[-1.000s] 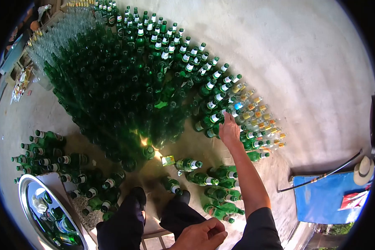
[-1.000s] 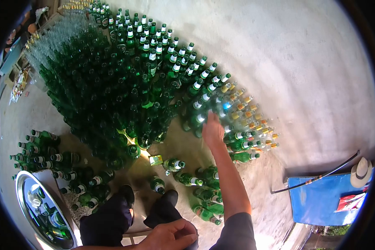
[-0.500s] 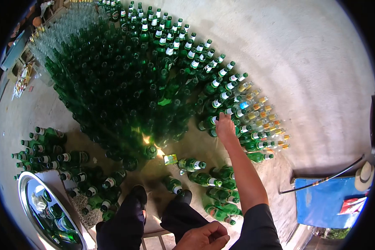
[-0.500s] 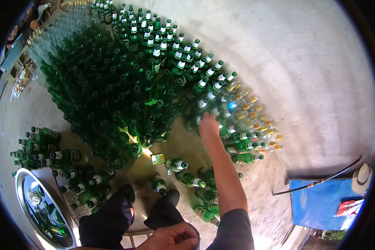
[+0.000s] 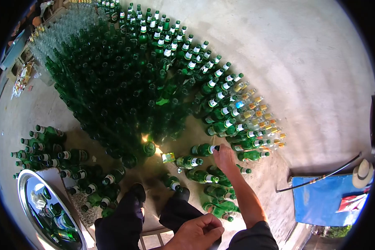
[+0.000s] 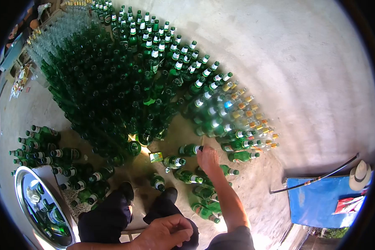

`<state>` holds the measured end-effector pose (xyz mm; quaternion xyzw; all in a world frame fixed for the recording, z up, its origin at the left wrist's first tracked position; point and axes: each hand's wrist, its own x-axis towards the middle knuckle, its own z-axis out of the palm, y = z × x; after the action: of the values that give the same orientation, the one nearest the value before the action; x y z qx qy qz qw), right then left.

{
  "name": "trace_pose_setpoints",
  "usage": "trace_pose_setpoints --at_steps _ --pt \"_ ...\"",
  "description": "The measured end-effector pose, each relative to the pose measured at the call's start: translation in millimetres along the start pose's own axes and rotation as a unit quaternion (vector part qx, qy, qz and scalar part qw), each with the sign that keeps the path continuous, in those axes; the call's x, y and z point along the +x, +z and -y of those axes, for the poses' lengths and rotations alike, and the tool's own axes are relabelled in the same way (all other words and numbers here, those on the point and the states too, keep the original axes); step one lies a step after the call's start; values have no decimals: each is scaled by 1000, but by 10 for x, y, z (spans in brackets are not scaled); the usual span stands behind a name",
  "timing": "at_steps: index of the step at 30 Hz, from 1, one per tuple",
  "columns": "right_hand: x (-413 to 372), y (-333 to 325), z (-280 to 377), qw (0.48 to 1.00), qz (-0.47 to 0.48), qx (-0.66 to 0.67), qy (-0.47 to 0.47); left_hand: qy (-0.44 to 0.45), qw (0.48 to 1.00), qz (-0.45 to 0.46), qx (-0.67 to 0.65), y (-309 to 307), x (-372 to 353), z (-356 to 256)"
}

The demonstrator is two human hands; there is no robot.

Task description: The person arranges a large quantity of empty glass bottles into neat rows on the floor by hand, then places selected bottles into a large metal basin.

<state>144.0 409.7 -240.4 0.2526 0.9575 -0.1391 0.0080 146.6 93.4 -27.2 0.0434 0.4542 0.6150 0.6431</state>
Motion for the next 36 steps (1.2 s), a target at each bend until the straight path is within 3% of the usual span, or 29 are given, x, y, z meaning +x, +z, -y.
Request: trace_pose_setpoints --at_steps 10,22,24,25,27,31,36 --pt "-634 -66 162 998 57 -4 9 -1 999 -21 -34 -26 -4 25" --pt "-529 -239 239 995 45 -78 49 -7 1000 -15 12 -44 2 12" --pt "-409 -313 226 992 38 -110 45 -127 991 -10 -46 -85 35 135" --pt "-299 -357 213 992 36 -110 44 -125 991 -11 -45 -80 24 58" --pt "-13 -461 208 992 -68 -107 16 -31 999 -11 -5 -29 -55 -107" --pt "791 -659 410 988 -130 -22 -79 -45 998 -8 -38 -53 -64 -130" --pt "1612 -404 483 987 -107 -69 -95 -41 994 -7 -101 -96 -25 -111"
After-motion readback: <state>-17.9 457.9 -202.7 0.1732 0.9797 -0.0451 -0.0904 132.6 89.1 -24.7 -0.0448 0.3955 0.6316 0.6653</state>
